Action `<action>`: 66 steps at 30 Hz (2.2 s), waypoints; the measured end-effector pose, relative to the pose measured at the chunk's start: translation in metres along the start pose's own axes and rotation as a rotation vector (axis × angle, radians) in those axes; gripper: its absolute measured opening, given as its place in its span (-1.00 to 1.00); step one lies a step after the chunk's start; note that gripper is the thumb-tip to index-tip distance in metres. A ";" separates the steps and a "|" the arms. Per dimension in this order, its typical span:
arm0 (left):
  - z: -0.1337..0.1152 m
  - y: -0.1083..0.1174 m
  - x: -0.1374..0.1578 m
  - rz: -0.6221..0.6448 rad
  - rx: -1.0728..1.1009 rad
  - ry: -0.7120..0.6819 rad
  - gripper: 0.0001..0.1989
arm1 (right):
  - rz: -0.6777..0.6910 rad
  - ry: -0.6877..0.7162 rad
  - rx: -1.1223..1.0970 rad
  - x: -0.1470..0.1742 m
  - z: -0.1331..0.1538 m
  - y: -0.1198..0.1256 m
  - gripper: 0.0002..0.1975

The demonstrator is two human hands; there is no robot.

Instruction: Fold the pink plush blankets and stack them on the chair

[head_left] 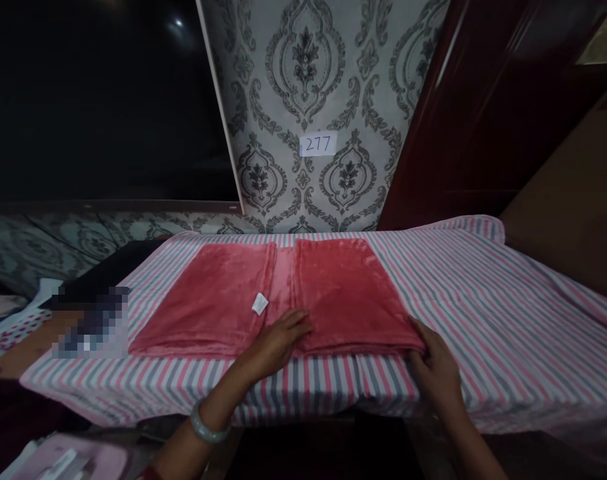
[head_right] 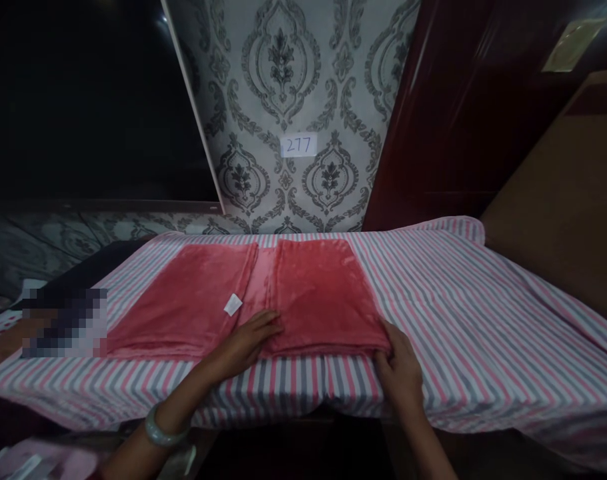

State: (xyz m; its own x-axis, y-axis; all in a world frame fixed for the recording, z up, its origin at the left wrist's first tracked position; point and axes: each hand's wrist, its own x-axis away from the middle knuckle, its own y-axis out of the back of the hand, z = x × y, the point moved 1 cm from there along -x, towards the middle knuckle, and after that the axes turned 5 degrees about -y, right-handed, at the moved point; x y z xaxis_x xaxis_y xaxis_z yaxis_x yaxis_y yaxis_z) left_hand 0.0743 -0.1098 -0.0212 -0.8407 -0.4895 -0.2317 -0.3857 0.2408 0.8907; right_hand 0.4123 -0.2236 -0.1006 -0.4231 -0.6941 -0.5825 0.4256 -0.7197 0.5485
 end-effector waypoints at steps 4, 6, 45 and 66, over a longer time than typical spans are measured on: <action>0.009 -0.003 -0.002 0.001 -0.080 -0.027 -0.49 | -0.003 0.000 0.018 0.000 -0.001 -0.002 -0.43; 0.014 -0.004 -0.004 -0.020 -0.084 -0.028 -0.57 | 0.000 -0.004 0.030 -0.001 0.000 -0.003 -0.42; -0.011 -0.011 -0.075 0.127 -0.222 0.418 -0.17 | 0.020 0.040 0.039 0.005 0.007 -0.007 -0.50; 0.123 0.010 -0.203 -0.039 -0.353 0.721 -0.21 | 0.005 0.170 0.112 0.010 -0.018 -0.012 -0.53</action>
State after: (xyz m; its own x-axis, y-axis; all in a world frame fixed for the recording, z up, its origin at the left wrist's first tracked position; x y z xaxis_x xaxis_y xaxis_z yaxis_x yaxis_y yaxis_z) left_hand 0.1941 0.0947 -0.0137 -0.3299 -0.9419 -0.0622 -0.1653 -0.0073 0.9862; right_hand 0.4176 -0.2214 -0.1241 -0.2760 -0.6916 -0.6674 0.3321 -0.7203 0.6090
